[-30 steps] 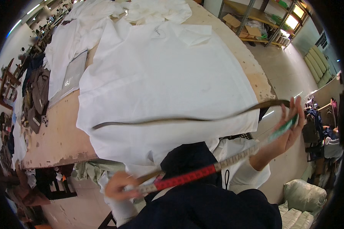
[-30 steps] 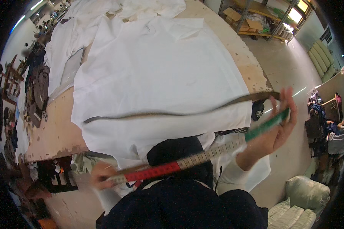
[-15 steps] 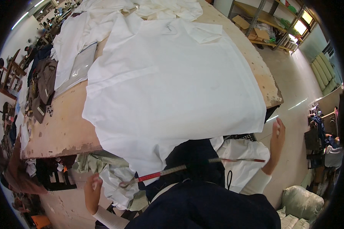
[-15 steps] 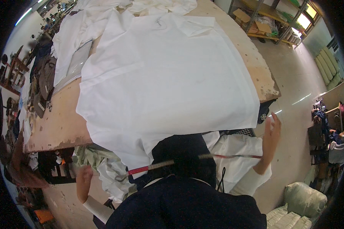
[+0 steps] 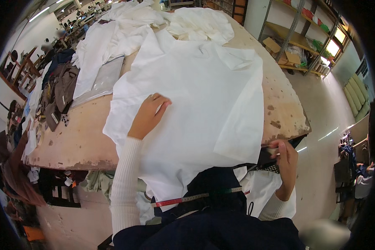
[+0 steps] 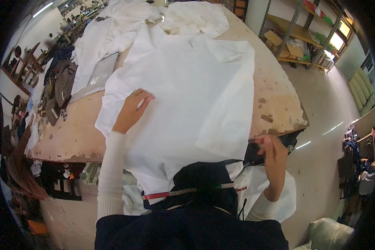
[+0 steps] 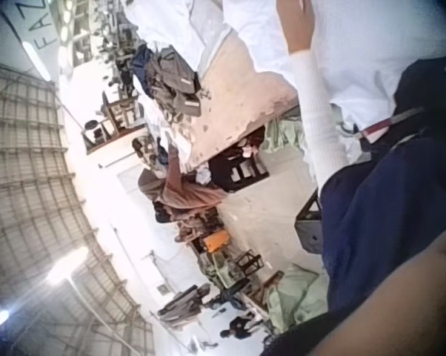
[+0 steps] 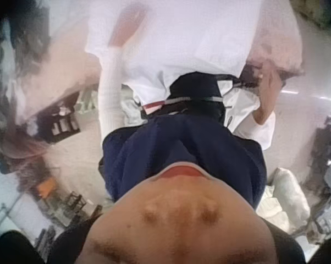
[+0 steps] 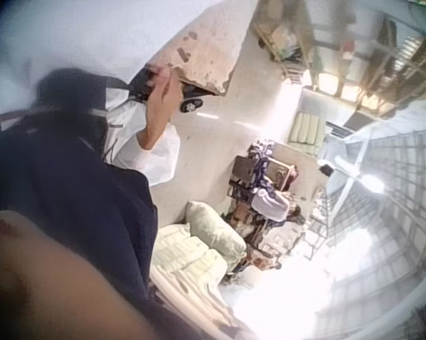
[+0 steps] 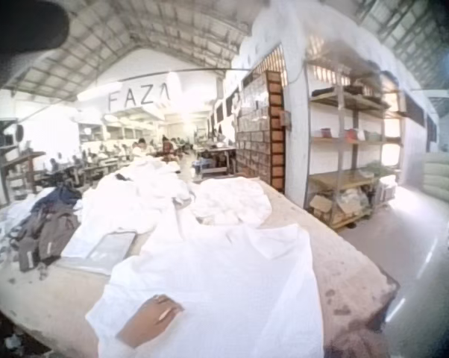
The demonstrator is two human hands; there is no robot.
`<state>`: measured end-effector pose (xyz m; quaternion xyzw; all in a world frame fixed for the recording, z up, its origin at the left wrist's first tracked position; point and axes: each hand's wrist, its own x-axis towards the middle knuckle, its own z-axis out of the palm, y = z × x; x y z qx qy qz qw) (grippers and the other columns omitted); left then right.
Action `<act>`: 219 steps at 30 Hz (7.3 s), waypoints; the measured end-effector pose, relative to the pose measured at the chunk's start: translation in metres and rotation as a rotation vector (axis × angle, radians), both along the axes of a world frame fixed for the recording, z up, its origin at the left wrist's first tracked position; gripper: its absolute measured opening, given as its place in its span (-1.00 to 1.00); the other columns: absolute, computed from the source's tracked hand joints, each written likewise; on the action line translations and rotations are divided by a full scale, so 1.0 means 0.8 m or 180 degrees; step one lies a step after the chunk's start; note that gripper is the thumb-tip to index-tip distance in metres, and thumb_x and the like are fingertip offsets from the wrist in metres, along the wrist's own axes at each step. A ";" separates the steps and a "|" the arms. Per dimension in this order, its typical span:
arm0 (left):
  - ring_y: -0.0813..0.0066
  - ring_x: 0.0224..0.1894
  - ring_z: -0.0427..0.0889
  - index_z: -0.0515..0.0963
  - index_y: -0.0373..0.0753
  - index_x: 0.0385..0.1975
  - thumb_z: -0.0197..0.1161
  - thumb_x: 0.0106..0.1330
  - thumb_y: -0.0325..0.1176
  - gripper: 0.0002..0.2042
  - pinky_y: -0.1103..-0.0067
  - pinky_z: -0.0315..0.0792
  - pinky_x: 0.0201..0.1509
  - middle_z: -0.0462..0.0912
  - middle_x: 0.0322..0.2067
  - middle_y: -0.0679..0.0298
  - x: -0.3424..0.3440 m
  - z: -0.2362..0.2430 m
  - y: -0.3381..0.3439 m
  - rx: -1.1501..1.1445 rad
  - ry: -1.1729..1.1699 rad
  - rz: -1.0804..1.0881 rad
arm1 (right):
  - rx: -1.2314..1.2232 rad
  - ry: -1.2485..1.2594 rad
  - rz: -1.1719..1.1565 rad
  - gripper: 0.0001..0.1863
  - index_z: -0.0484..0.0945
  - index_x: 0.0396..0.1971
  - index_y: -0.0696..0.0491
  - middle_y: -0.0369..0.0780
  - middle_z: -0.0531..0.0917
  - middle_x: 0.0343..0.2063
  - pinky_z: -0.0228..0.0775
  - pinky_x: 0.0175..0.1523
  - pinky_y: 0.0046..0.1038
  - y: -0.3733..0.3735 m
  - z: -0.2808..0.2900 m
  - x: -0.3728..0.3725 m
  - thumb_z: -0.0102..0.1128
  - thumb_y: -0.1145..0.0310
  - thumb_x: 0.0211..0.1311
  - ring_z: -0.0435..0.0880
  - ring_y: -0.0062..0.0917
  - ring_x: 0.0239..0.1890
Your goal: The person lays a white fabric on a worktable, smooths it, measures it with a tape measure, and marks it with a red pen. They also apply a piece of tape to the fabric and write on it.
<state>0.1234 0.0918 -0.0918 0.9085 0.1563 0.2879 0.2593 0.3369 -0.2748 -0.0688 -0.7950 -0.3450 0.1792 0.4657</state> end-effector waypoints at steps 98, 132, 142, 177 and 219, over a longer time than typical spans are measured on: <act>0.16 -0.56 0.53 0.30 -0.20 -0.12 0.30 -0.13 -0.39 -0.50 0.45 0.41 -0.48 0.45 -0.61 0.20 -0.039 0.020 -0.146 -0.0933 0.0458 0.0106 | 0.1803 0.0013 0.2263 -0.84 0.58 -0.30 0.12 -0.22 0.49 -0.22 0.48 -0.29 -0.59 0.222 -0.011 -0.084 0.19 0.63 0.09 0.54 -0.59 -0.31; 0.46 -0.44 0.48 0.41 -0.43 -0.21 -0.24 0.34 -0.19 -0.60 0.58 0.36 -0.34 0.48 -0.46 0.19 -0.042 0.012 -0.155 -0.1627 -0.0895 0.0392 | 0.2133 -0.0268 0.2791 -0.89 0.52 -0.41 0.13 -0.15 0.56 -0.39 0.36 -0.26 -0.44 0.201 0.013 -0.104 0.21 0.42 0.11 0.53 -0.41 -0.35; 0.54 -0.34 0.39 0.33 -0.30 -0.20 -0.23 0.37 -0.23 -0.73 0.61 0.32 -0.22 0.37 -0.50 0.30 -0.094 -0.042 -0.059 -0.2591 -0.3195 0.1101 | 0.3891 0.0843 0.1461 -0.85 0.43 -0.32 0.07 -0.27 0.47 -0.26 0.27 -0.09 -0.42 0.198 0.038 -0.061 0.03 0.30 0.25 0.44 -0.48 -0.21; 0.07 -0.49 0.56 0.44 -0.35 -0.05 0.23 0.13 -0.24 -0.58 0.30 0.42 -0.39 0.55 -0.56 0.03 -0.060 -0.021 -0.105 0.0101 0.1262 0.0771 | 0.0229 -0.1997 0.1865 -0.62 0.44 -0.24 -0.09 -0.22 0.37 -0.17 0.03 0.01 -0.30 0.387 -0.079 -0.071 0.22 -0.02 0.06 0.31 -0.38 -0.08; 0.23 -0.05 0.47 0.54 -0.26 -0.26 0.17 0.22 -0.32 -0.82 0.43 0.31 0.03 0.52 -0.19 0.12 -0.022 0.013 -0.070 -0.0286 0.0484 -0.0275 | 0.1359 -0.2192 -0.0418 -0.65 0.42 -0.12 0.15 -0.08 0.41 -0.20 0.20 -0.03 -0.28 -0.015 -0.056 -0.035 0.05 0.19 0.25 0.37 -0.28 -0.14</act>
